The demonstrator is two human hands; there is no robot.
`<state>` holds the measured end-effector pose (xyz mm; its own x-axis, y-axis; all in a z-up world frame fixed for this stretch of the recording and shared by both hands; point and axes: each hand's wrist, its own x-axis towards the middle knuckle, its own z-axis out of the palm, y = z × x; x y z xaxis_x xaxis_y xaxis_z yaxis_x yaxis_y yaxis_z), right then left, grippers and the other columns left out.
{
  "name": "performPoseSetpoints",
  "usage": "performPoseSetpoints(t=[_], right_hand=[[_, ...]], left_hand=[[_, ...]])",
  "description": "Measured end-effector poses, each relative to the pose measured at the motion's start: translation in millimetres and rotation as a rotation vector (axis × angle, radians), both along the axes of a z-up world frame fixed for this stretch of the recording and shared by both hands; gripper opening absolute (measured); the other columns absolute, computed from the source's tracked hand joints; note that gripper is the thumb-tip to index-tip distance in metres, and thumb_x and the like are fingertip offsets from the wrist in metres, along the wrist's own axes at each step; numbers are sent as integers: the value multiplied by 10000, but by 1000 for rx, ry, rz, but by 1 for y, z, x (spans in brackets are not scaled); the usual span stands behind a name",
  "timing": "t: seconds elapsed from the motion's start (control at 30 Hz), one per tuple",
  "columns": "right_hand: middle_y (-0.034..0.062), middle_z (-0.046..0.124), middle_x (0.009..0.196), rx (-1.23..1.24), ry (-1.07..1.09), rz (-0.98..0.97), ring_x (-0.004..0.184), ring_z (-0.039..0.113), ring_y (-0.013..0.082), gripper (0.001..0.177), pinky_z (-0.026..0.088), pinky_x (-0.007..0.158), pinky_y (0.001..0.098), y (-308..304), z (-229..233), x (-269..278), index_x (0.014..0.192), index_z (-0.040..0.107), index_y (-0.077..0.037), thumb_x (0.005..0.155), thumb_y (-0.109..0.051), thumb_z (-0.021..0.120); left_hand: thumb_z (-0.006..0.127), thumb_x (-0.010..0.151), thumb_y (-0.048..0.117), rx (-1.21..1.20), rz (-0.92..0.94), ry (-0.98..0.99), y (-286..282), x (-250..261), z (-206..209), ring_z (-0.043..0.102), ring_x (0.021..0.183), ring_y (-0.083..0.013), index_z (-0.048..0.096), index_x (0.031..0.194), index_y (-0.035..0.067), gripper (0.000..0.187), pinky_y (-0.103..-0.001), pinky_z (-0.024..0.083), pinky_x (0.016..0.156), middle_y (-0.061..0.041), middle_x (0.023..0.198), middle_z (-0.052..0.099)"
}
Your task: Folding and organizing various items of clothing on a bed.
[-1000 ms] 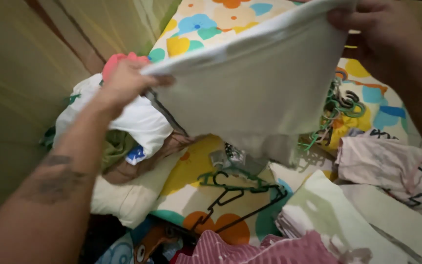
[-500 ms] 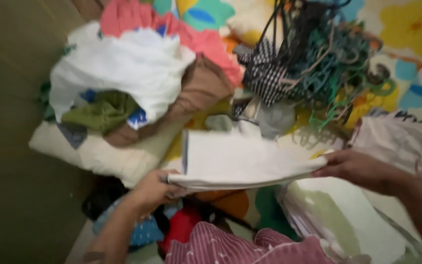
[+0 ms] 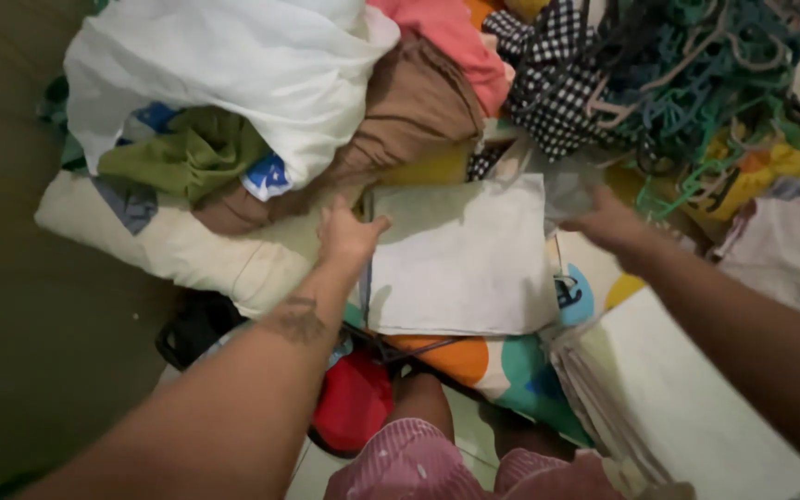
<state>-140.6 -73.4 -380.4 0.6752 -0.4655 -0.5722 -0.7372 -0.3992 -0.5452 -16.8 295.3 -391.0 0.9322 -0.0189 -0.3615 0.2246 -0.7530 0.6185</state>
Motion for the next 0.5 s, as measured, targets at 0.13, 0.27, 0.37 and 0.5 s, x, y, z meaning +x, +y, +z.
performPoseSetpoints(t=[0.13,0.27,0.37,0.5], right_hand=[[151,486,1465,96,-136,168,1278,501,264,773,436,1022,380,55,22,47,1536,400,-92,861,-204,760],[133,636,1351,237,-255,329,1198,607,237,605,501,971,360,117,59,114,1448,532,-77,889,-234,702],[131,640,1356,490,-344,381,1197,625,217,553,523,956,341,144,84,150,1422,542,-70,923,-268,676],[113,566,1369,678,-422,368,1169,585,211,547,532,942,353,161,141,178,1433,528,-57,946,-284,629]], left_hand=[[843,805,450,147,119,-309,-15,10,61,420,1384,-412,477,1455,120,815,-595,371,1092,-141,1514,439],[850,743,511,92,543,-423,-4,72,116,432,1348,-402,453,1457,131,900,-605,346,1052,-137,1473,452],[871,686,368,-491,656,-340,28,176,29,526,1153,-323,423,1379,67,879,-462,409,928,-123,1289,530],[786,748,317,-647,502,-379,7,213,54,706,1071,-356,579,1283,18,647,-450,542,950,-161,1175,717]])
